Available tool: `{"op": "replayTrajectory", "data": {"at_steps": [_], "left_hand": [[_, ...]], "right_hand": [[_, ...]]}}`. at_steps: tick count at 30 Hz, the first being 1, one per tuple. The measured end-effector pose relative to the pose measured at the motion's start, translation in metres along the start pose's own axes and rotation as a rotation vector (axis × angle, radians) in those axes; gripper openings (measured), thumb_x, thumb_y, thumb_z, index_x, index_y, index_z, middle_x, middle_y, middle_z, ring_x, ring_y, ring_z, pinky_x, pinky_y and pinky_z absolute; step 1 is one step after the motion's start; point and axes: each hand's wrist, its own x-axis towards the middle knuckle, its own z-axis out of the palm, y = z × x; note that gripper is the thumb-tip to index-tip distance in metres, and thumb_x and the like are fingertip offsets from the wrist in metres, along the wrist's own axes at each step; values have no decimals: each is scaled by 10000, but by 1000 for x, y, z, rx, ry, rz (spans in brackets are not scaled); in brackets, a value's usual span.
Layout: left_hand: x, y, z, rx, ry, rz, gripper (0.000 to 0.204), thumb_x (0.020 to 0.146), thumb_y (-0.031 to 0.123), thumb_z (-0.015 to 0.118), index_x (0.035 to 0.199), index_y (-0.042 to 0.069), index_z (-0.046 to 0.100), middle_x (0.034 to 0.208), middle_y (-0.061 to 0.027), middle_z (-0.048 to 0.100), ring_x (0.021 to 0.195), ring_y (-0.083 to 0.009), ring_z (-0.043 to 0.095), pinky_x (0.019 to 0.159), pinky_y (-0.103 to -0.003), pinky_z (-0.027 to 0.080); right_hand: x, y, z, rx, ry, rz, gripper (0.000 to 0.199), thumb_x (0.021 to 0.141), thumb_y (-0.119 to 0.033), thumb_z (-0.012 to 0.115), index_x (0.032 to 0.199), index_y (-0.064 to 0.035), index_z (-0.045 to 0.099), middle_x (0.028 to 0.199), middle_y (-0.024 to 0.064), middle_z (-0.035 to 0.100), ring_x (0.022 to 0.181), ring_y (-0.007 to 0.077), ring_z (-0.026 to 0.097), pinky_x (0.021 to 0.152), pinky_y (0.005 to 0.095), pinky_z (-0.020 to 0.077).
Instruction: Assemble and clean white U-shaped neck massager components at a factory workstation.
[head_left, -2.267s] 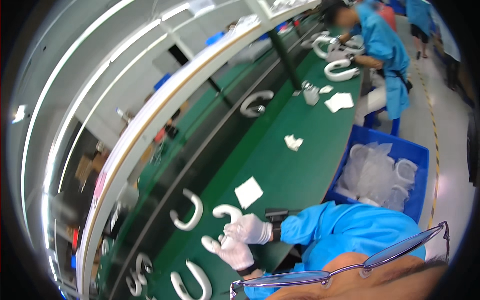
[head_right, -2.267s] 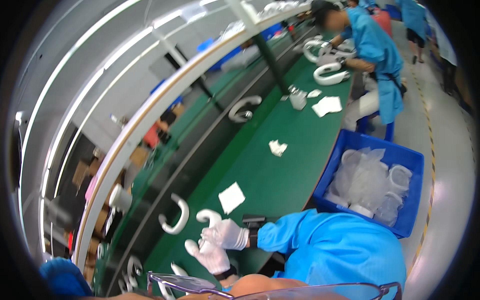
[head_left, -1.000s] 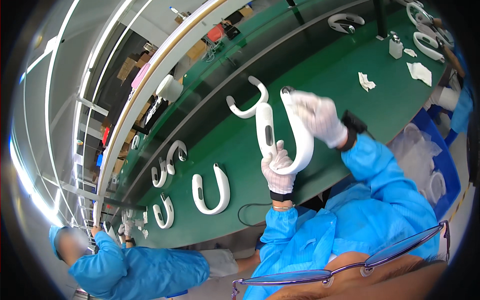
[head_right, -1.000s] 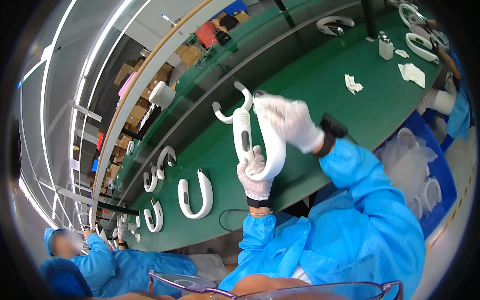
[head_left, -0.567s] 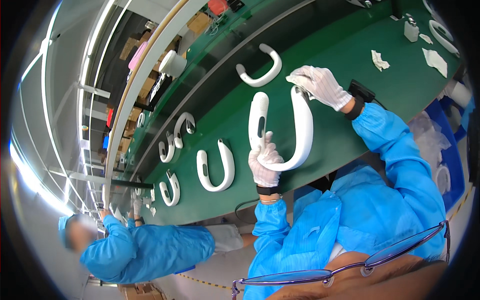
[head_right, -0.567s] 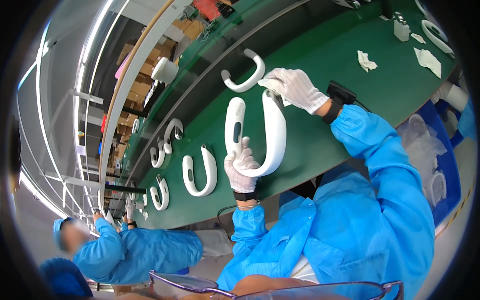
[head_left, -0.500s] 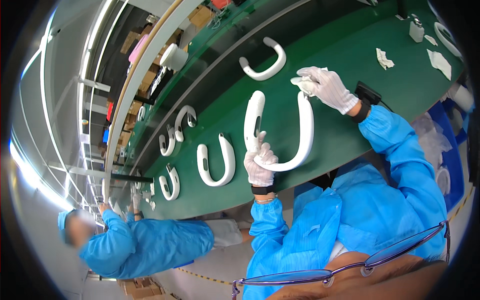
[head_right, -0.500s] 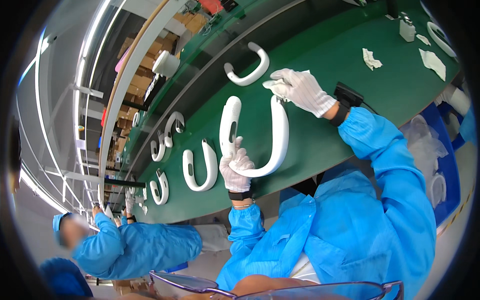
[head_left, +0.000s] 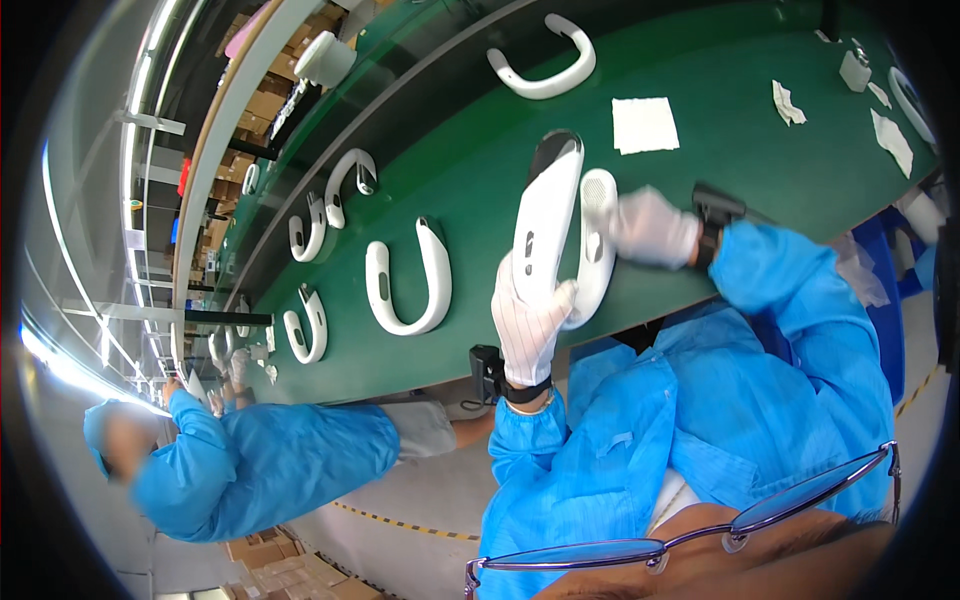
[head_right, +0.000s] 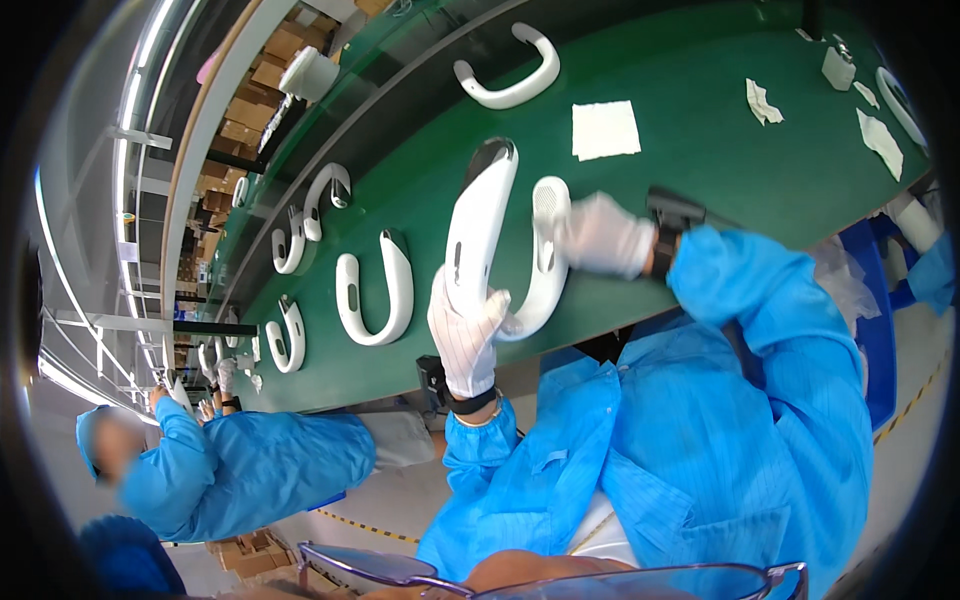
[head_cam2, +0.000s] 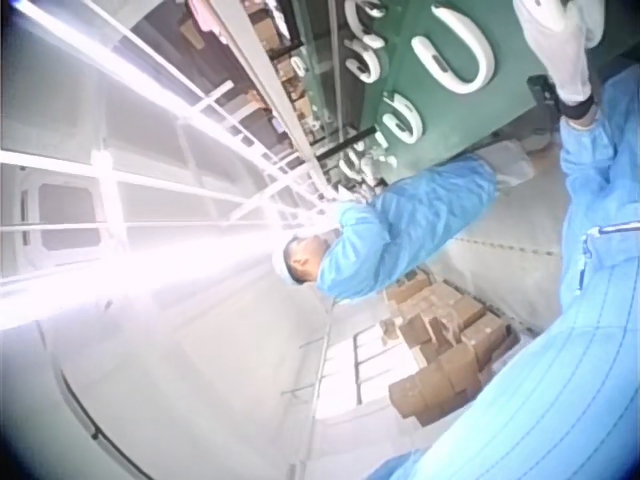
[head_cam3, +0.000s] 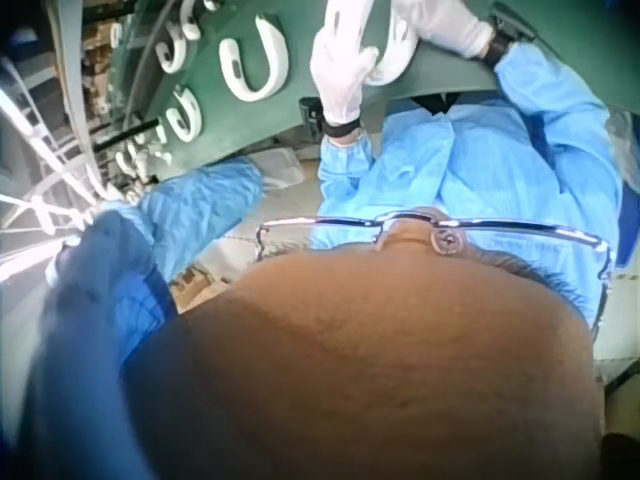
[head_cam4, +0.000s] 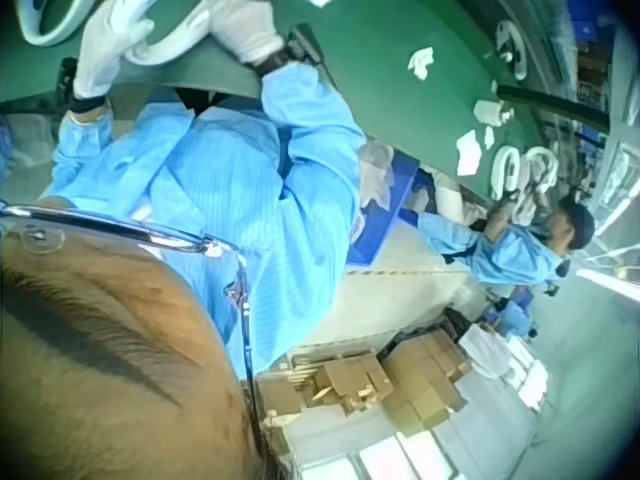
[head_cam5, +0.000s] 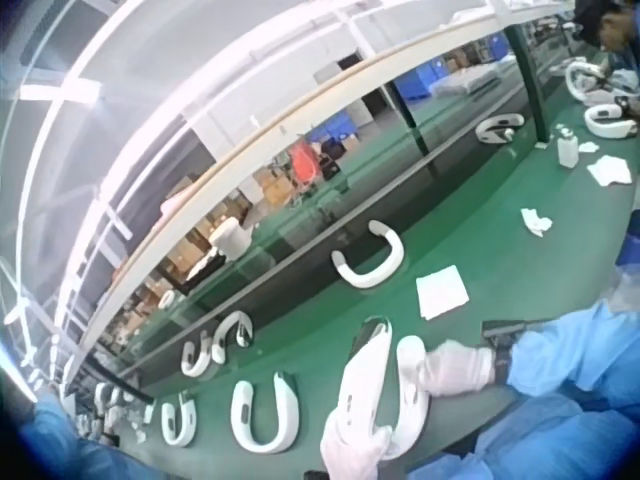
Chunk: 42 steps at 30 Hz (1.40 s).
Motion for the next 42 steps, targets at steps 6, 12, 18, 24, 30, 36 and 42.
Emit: {"op": "replayTrajectory", "data": {"at_steps": [6, 12, 18, 24, 30, 36, 42], "left_hand": [[18, -4, 0, -109, 5, -36, 578, 729, 142, 764, 1242, -33, 564, 1060, -141, 640, 914, -229, 632, 830, -344, 514], [14, 7, 14, 87, 62, 170, 503, 750, 79, 692, 1224, -42, 578, 1002, -90, 619, 849, -157, 599, 717, -286, 529], [15, -5, 17, 191, 262, 93, 527, 734, 92, 736, 1233, 7, 588, 1050, -184, 677, 902, -315, 689, 808, -380, 548], [6, -1, 28, 292, 258, 200, 504, 741, 82, 709, 1225, 11, 590, 1062, -203, 671, 900, -386, 682, 786, -405, 555], [10, -2, 26, 316, 266, 202, 490, 743, 82, 715, 1212, 1, 596, 1060, -199, 671, 917, -362, 686, 815, -400, 548], [0, -8, 13, 53, 250, -33, 472, 747, 86, 740, 1189, -1, 599, 1054, -174, 665, 918, -320, 663, 846, -371, 528], [15, -51, -18, 176, 383, 131, 427, 806, 96, 726, 1202, 2, 596, 1068, -157, 642, 954, -302, 631, 863, -383, 496]], "right_hand": [[15, 12, -6, -62, -107, -55, 136, 893, -123, 577, 980, -35, 631, 655, 103, 632, 551, 262, 662, 451, 366, 522], [22, 2, -10, -70, -247, 52, 116, 907, -173, 554, 915, -70, 609, 645, 101, 627, 520, 275, 644, 452, 415, 502], [32, 7, -18, -86, -260, 169, 133, 863, -114, 567, 952, -25, 608, 687, 126, 630, 592, 287, 662, 483, 397, 499], [-1, -35, -23, -109, -289, 92, 390, 872, -126, 556, 1256, -56, 564, 692, 82, 593, 584, 222, 621, 441, 386, 444], [8, -25, -15, 60, -288, 178, 277, 864, -109, 558, 1119, -13, 604, 708, 125, 627, 656, 282, 665, 481, 428, 484], [30, -9, -26, -276, -153, 50, 93, 881, -142, 563, 921, -63, 591, 680, 108, 620, 606, 251, 657, 489, 377, 492], [43, 37, -44, -17, -336, 277, 94, 777, -96, 618, 794, -31, 683, 713, 163, 647, 697, 339, 674, 632, 426, 528]]}}
